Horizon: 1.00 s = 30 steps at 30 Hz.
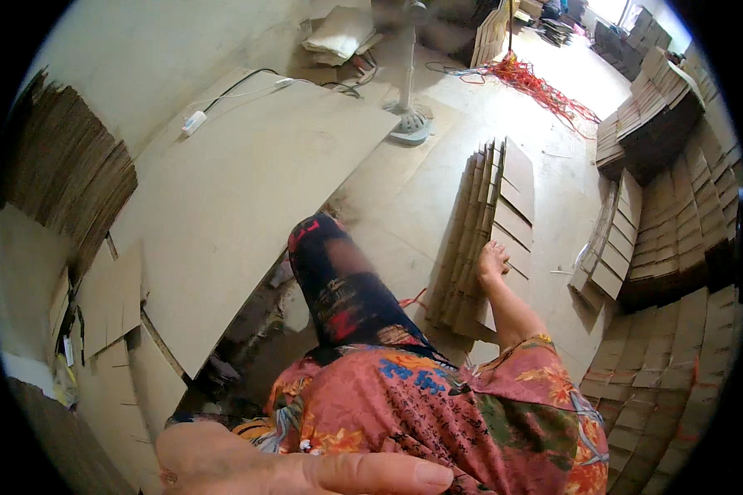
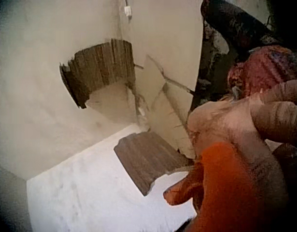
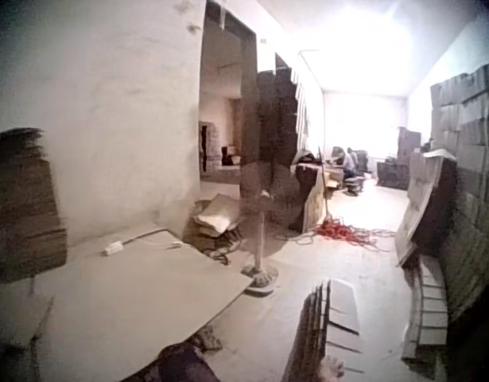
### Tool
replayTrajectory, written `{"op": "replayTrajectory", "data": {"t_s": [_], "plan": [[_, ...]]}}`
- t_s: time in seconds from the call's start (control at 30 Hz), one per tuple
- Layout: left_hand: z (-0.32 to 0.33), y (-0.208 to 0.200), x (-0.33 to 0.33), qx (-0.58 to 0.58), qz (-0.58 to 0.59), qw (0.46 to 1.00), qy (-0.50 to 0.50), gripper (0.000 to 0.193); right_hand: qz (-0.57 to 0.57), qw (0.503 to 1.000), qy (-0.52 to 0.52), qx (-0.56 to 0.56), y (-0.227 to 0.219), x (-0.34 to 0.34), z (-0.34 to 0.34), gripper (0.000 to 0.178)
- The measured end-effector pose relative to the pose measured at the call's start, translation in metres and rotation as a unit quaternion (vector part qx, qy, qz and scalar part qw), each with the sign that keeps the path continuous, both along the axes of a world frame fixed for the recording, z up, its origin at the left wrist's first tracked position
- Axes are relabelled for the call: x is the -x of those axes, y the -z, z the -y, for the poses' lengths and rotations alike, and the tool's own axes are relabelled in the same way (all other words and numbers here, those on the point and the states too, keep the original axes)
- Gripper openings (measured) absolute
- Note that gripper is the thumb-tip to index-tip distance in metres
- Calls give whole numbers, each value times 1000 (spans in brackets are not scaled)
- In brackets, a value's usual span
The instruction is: The person sits on the floor and folds pre-cut cardboard sheets into compartmentalized boxes. They repeatedly pick up flat cardboard pieces, fold along scored lines, and stack the finished boxes to the side.
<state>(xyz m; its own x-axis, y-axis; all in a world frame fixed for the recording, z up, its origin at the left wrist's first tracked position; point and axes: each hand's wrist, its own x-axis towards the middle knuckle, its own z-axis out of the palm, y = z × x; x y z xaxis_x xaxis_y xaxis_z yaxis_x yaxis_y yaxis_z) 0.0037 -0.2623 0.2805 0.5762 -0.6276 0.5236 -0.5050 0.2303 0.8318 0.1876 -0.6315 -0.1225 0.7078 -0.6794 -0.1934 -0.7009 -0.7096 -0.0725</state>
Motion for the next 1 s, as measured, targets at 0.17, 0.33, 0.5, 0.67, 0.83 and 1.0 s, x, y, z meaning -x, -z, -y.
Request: {"op": "replayTrajectory", "data": {"t_s": [0.17, 0.33, 0.5, 0.67, 0.83, 1.0], "plan": [[-3, 4, -4, -1, 3, 1000, -11, 67, -12, 997, -64, 46, 34, 22, 1, 45], [-3, 2, 0, -12, 6, 999, -31, 65, -46, 996, -71, -3, 38, 26, -7, 49], [-8, 9, -6, -4, 4, 1000, -28, 62, 48, 986, -146, -63, 29, 16, -15, 51], [-17, 6, 4, -11, 7, 999, -53, 60, 307, 878, -330, -160, -28, 1, -121, 47], [-22, 4, 3, -7, 8, 999, -47, 57, 469, 690, -490, -251, -157, 21, -225, 42], [-35, 8, 0, -7, 3, 998, -56, 55, 441, 595, -609, -285, -180, 41, -287, 39]]}}
